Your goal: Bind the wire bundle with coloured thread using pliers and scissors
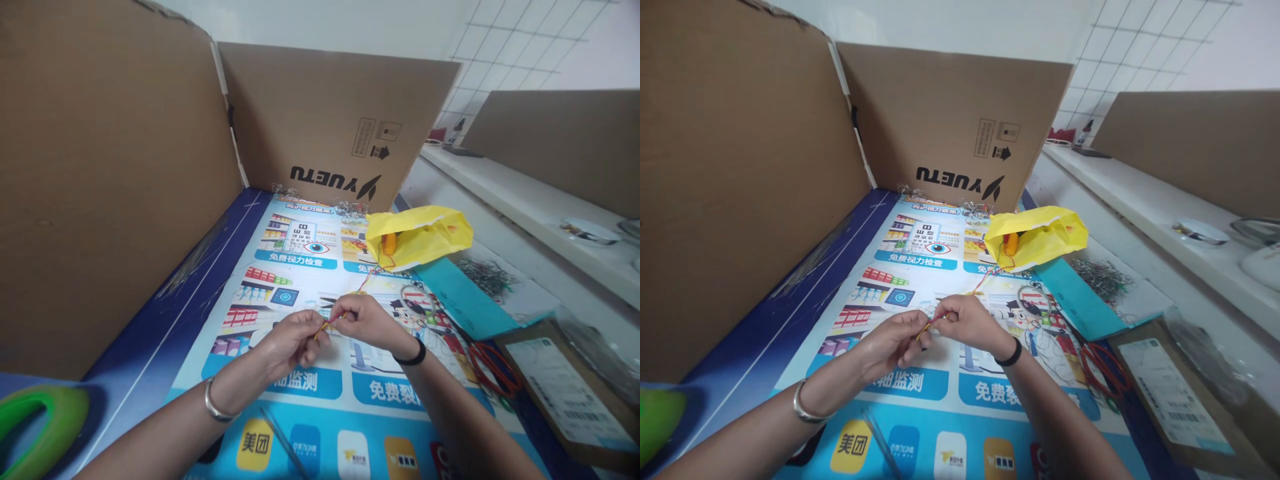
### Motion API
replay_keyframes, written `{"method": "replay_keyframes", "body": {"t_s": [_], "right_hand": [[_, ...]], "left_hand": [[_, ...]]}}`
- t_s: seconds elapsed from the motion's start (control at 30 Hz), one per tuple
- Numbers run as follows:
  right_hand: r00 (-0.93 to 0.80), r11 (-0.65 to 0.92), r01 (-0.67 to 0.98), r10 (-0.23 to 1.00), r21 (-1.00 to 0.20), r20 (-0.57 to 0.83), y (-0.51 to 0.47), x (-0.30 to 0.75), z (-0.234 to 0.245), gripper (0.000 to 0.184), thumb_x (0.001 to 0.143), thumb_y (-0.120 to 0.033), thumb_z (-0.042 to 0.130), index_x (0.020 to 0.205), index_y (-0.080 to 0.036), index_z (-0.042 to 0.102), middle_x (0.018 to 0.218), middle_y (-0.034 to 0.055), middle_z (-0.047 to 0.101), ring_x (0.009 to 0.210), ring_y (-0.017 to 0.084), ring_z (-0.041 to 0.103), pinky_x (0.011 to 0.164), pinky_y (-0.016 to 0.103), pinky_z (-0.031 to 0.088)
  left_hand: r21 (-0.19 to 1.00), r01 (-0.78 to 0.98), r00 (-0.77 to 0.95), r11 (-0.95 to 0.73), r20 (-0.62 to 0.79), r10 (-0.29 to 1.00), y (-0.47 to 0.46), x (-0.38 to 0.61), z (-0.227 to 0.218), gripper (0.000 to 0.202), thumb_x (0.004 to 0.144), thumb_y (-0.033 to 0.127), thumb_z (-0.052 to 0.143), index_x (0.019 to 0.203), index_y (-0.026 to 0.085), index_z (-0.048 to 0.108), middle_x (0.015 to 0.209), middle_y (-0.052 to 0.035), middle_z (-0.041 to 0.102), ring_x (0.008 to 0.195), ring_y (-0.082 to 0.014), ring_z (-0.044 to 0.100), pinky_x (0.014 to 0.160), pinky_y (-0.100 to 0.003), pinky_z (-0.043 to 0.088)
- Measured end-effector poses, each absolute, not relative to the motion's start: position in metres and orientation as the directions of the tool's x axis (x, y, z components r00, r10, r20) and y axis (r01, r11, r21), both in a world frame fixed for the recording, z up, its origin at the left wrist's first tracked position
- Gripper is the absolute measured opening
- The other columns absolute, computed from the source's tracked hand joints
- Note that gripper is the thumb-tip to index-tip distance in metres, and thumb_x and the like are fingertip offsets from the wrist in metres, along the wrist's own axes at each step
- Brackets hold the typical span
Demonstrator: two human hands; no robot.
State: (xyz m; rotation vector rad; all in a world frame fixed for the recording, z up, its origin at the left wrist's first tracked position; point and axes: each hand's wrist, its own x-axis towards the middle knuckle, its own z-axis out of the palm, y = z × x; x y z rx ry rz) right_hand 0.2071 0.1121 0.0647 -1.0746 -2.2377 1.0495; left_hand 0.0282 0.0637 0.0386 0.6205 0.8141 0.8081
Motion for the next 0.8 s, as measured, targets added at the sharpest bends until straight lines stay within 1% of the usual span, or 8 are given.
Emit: {"method": "replay_keyframes", "body": {"t_s": [0.13,0.23,0.33,0.43,0.47,0.53,0.7,0.8], "right_hand": [[-0.604,0.398,0.444,0.795,-0.803,0.06,0.112,0.207,0.064,0.007,0.073,-0.018,0.058,0.072,-0.015,0.064,0.052,-0.0058,0.044,0.047,0.006,0.036,0.043,0.017,0.026],[-0.608,0.402,0.456,0.792,-0.794,0.051,0.113,0.21,0.067,0.009,0.075,-0.021,0.058,0.074,-0.016,0.066,0.053,-0.0052,0.046,0.047,0.007,0.038,0.044,0.018,0.027],[-0.664,0.457,0.466,0.746,-0.758,0.042,0.12,0.221,0.073,0.015,0.079,-0.029,0.059,0.077,-0.016,0.067,0.063,-0.0011,0.057,0.056,0.01,0.05,0.052,0.02,0.037],[-0.717,0.506,0.471,0.697,-0.723,0.021,0.131,0.24,0.084,0.024,0.084,-0.037,0.056,0.081,-0.017,0.069,0.076,0.0031,0.065,0.069,0.014,0.058,0.064,0.023,0.043],[-0.708,0.496,0.481,0.706,-0.723,0.013,0.134,0.246,0.087,0.026,0.085,-0.038,0.055,0.082,-0.017,0.069,0.077,0.0034,0.066,0.07,0.014,0.059,0.065,0.023,0.043],[-0.681,0.471,0.504,0.733,-0.724,0.003,0.139,0.257,0.093,0.029,0.085,-0.041,0.054,0.083,-0.017,0.07,0.078,0.0037,0.066,0.071,0.015,0.059,0.064,0.023,0.044],[-0.639,0.463,0.548,0.769,-0.697,0.009,0.144,0.268,0.092,0.028,0.085,-0.04,0.054,0.08,-0.016,0.068,0.076,0.0033,0.065,0.07,0.014,0.058,0.063,0.023,0.043],[-0.651,0.519,0.518,0.755,-0.68,0.081,0.144,0.264,0.087,0.024,0.085,-0.034,0.054,0.08,-0.016,0.068,0.073,0.0025,0.063,0.067,0.013,0.057,0.062,0.023,0.042]], "left_hand": [[0.759,-0.427,0.391,0.491,-0.335,0.857,0.063,0.03,0.042,0.03,0.072,0.036,0.071,0.071,0.015,0.049,0.059,0.0036,0.056,0.036,-0.0024,0.04,0.032,-0.013,0.025],[0.81,-0.386,0.382,0.441,-0.295,0.876,0.065,0.027,0.043,0.029,0.074,0.036,0.069,0.07,0.015,0.049,0.052,0.0058,0.051,0.034,-0.0018,0.035,0.033,-0.014,0.022],[0.921,-0.226,0.328,0.318,-0.235,0.915,0.071,0.019,0.045,0.025,0.077,0.037,0.063,0.07,0.016,0.051,0.053,0.0052,0.052,0.033,-0.0029,0.035,0.033,-0.015,0.023],[0.982,0.064,0.274,0.177,-0.188,0.943,0.078,0.007,0.047,0.017,0.077,0.029,0.059,0.068,0.016,0.055,0.054,0.0046,0.054,0.034,-0.0048,0.041,0.034,-0.016,0.028],[0.979,0.146,0.292,0.143,-0.181,0.939,0.08,0.004,0.048,0.014,0.077,0.026,0.058,0.067,0.016,0.057,0.053,0.0045,0.054,0.036,-0.0054,0.043,0.036,-0.016,0.03],[0.965,0.245,0.365,0.089,-0.177,0.914,0.083,-0.003,0.049,0.012,0.077,0.023,0.055,0.068,0.016,0.06,0.054,0.0036,0.055,0.039,-0.0066,0.048,0.039,-0.016,0.034],[0.942,0.336,0.569,-0.007,-0.197,0.799,0.085,-0.013,0.054,0.02,0.082,0.026,0.05,0.072,0.016,0.064,0.049,0.0037,0.053,0.042,-0.0088,0.051,0.045,-0.018,0.039],[0.919,0.392,0.564,-0.051,-0.196,0.802,0.088,-0.018,0.057,0.018,0.082,0.025,0.051,0.073,0.017,0.064,0.055,0.0029,0.057,0.043,-0.0092,0.053,0.046,-0.018,0.039]]}}
